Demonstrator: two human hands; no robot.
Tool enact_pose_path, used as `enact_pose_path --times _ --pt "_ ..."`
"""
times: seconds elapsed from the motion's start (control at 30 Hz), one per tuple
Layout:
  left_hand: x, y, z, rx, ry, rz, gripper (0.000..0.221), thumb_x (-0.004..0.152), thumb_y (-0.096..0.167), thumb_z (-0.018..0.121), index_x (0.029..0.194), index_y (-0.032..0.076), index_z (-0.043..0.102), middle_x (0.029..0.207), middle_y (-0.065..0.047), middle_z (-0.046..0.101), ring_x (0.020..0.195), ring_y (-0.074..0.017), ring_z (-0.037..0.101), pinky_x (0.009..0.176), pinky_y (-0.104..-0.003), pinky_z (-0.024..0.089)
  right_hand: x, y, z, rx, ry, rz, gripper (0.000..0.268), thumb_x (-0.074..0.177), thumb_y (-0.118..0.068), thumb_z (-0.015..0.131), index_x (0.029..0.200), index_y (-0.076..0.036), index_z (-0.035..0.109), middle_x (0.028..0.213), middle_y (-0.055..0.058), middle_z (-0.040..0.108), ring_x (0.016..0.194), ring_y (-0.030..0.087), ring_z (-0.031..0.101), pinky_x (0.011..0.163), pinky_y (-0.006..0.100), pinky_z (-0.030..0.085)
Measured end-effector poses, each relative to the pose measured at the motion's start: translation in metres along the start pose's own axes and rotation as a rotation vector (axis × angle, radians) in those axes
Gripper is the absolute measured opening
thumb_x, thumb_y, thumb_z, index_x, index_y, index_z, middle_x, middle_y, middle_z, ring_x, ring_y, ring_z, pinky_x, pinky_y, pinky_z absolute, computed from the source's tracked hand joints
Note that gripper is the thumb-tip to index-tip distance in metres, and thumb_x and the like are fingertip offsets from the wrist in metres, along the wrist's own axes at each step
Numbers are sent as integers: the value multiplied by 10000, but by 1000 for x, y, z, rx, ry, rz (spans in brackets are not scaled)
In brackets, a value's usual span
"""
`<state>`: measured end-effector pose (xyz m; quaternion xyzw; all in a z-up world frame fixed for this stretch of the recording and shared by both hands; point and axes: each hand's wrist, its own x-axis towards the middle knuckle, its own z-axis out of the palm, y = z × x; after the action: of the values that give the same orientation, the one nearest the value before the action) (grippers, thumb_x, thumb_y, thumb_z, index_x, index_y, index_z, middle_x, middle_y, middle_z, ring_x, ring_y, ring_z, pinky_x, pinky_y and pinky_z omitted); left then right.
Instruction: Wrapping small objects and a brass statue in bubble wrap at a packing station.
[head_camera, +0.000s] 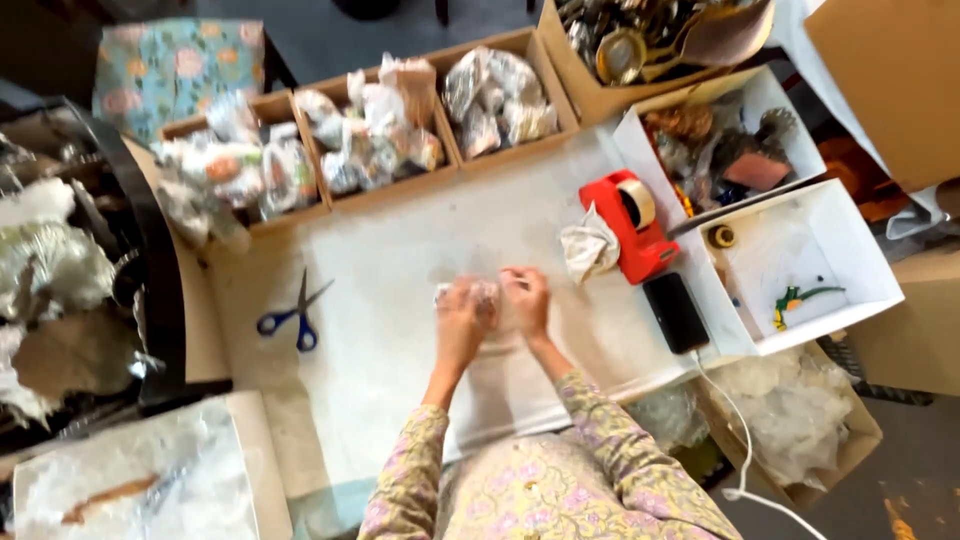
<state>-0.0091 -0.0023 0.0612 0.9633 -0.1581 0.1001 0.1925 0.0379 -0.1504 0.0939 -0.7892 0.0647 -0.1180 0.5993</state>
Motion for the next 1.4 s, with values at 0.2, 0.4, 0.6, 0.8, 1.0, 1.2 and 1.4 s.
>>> enact_pose_path --times 0.2,0.4,0.6,0.8,1.0,1.2,1.4 --pt "-43 -20 -23 -599 474 -873 400 999 210 551 1354 39 618 1391 -165 574 1266 -310 594 1054 -414 501 -27 66 -20 -117 -163 270 337 919 -350 741 1116 -79 781 1035 69 755 877 174 699 795 311 562" --pt "-25 -59 18 -695 151 -802 472 1002 279 641 1382 2 604 1191 -189 631 1059 -290 650 956 -351 508 -35 47 -7 -191 -267 305 416 892 -365 780 1145 -37 742 1051 79 762 948 168 733 853 317 577" --pt "-11 -53 -4 -1323 222 -769 391 994 286 676 1255 -2 709 1071 -6 734 1004 -87 622 902 -242 483 -37 60 -15 440 -295 484 435 869 -207 800 1225 -16 638 1121 70 737 1023 157 710 874 305 602" --pt "6 -39 -36 -1324 134 -689 371 994 293 685 1248 28 736 1058 6 736 932 -72 596 812 -236 472 -33 23 -35 470 -375 576 423 860 -194 812 1223 -35 664 1057 37 724 943 126 694 826 302 599" --pt "-2 -24 -57 -1210 24 -644 396 1002 332 658 1295 76 734 1099 -30 750 924 -94 615 801 -241 497 -36 56 -50 384 -472 642 346 862 -195 807 1145 -13 725 1006 44 739 887 122 721 789 300 624" --pt "-45 -15 -39 -274 477 -574 257 1034 237 622 1240 92 676 1229 -116 639 1170 -310 590 1009 -425 454 0 50 -46 383 -368 576 311 870 -191 804 1119 -15 740 997 33 751 874 117 722 810 295 628" --pt "-52 1 -57 -108 366 -467 204 981 256 626 1130 133 692 1203 -55 652 1182 -258 566 1030 -431 392 96 67 -14 546 -249 566 312 875 -224 797 1138 -69 735 973 10 744 825 120 696 802 290 607"
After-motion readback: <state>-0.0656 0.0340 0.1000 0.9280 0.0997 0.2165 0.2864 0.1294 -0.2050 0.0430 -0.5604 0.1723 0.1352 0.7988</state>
